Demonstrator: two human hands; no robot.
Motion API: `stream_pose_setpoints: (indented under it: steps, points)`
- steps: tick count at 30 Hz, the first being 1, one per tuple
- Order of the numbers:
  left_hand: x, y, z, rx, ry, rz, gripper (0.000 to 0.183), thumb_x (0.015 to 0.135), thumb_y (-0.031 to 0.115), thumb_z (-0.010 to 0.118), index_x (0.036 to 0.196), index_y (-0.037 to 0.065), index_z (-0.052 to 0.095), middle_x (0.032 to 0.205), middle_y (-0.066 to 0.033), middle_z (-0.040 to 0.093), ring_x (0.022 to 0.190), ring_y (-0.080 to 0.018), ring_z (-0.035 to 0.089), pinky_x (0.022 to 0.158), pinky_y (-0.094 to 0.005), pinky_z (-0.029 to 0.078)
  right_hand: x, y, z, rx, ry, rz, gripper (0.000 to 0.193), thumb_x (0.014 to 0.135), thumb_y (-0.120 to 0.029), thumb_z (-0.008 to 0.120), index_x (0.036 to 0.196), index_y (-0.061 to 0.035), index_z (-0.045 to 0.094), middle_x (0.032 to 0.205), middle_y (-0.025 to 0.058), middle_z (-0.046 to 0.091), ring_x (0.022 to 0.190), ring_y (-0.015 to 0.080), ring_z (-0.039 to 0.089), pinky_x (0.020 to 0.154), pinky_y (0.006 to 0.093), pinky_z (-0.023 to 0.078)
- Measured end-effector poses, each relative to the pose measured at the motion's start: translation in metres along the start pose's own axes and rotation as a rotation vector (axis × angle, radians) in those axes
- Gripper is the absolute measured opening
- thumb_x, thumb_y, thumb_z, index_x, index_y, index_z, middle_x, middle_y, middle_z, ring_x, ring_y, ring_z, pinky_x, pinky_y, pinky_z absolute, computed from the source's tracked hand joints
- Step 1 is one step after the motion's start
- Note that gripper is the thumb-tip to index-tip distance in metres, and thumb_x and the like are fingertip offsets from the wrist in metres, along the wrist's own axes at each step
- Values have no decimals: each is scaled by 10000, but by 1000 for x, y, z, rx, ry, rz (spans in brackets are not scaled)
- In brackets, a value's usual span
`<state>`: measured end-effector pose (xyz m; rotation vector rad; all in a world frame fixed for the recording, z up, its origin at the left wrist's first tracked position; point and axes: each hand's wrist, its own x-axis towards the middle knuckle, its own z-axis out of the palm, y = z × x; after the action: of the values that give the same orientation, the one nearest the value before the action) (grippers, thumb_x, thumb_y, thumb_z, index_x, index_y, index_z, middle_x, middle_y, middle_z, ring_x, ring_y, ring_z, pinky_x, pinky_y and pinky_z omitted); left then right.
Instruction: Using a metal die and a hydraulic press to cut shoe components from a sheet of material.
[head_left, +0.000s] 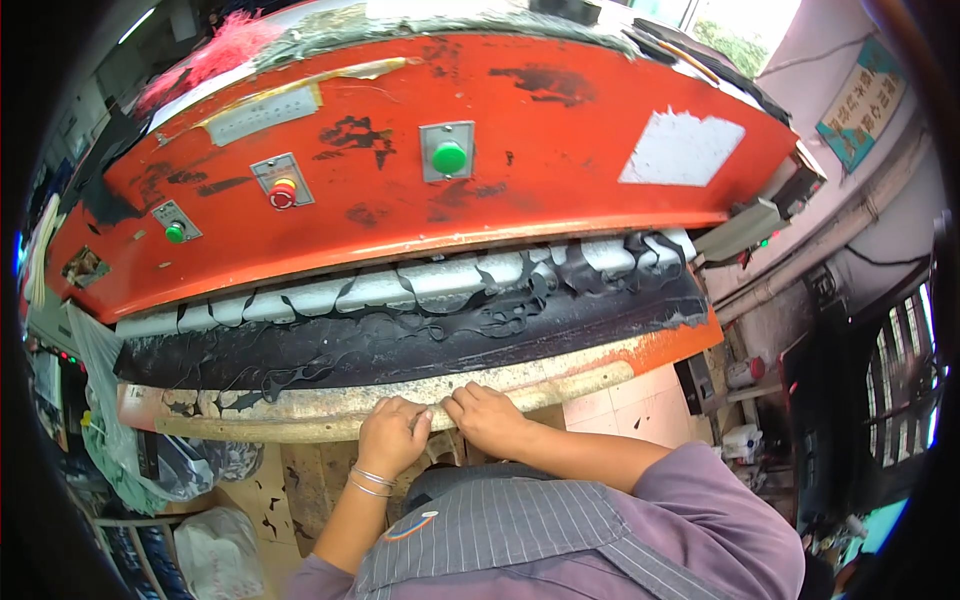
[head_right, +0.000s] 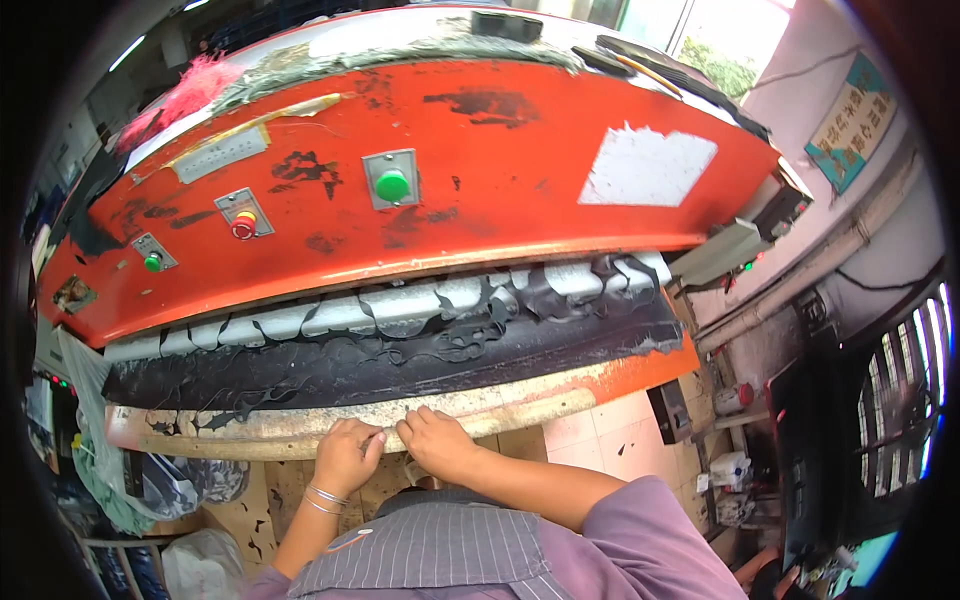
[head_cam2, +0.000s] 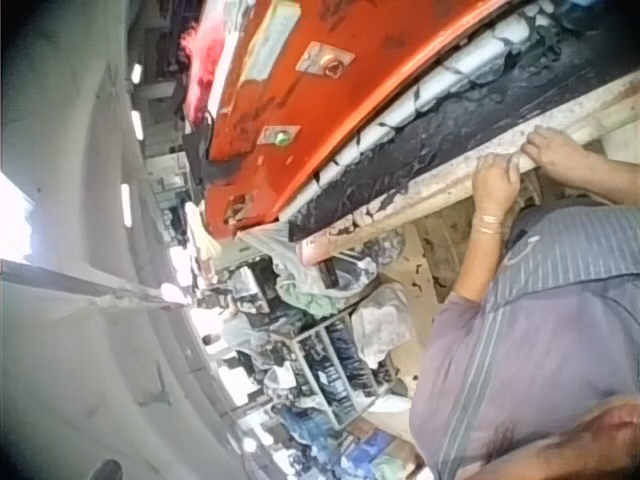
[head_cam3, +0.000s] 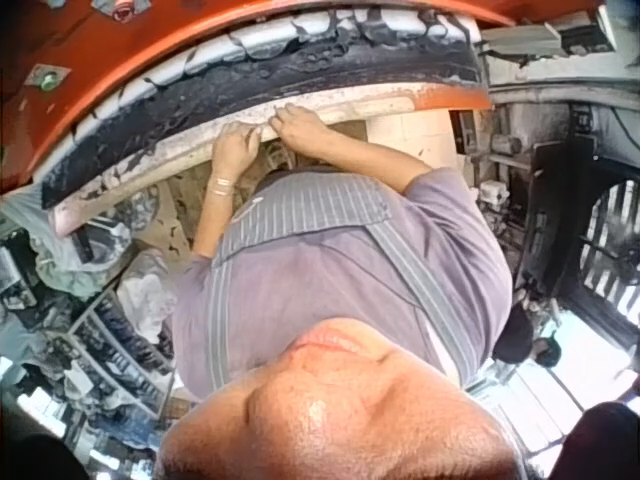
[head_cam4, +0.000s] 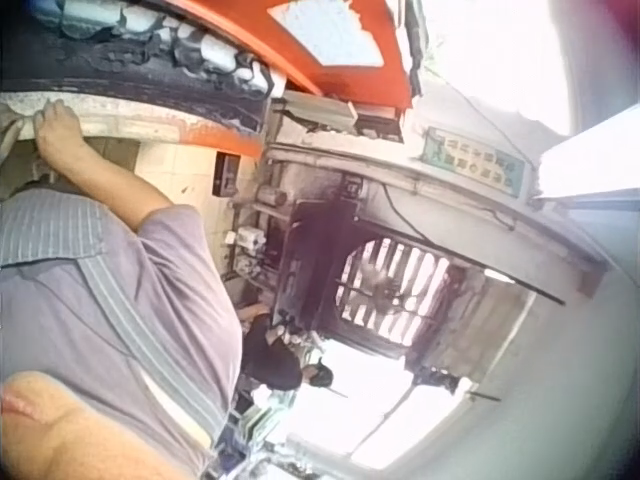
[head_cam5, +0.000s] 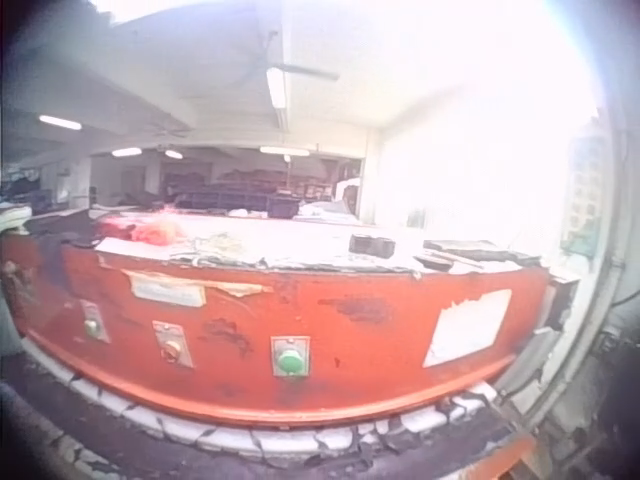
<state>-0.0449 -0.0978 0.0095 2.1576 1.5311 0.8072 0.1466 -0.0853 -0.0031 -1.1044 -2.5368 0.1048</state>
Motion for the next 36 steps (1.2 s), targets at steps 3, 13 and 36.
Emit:
stream_pose_setpoints:
  steps: [3, 13, 36]
  points:
    - [10, -4, -3, 70, 53, -5, 128, 785, 192, 654, 785, 72, 700, 777, -111, 630, 783, -308, 592, 707, -400, 489, 16, 4, -3, 27, -34, 32, 149, 716, -121, 580, 841, -46, 609, 819, 99, 587, 831, 248, 586, 724, 332, 505]
    - [-1, -12, -28, 19, -73, -41, 157, 762, 197, 678, 697, 57, 701, 682, -119, 625, 682, -323, 598, 663, -401, 486, 88, 17, -58, 348, -751, 87, 321, 743, -286, 701, 920, -22, 656, 943, 202, 673, 955, 350, 638, 775, 454, 523]
    - [39, -25, -17, -1059, 533, -275, 601, 986, 568, 312, 1211, 29, 456, 1160, -98, 501, 1078, -205, 499, 934, -350, 409, 134, 18, -29, 916, -135, 74, 506, 659, -440, 738, 945, -40, 619, 1025, 124, 605, 1058, 301, 541, 799, 451, 411]
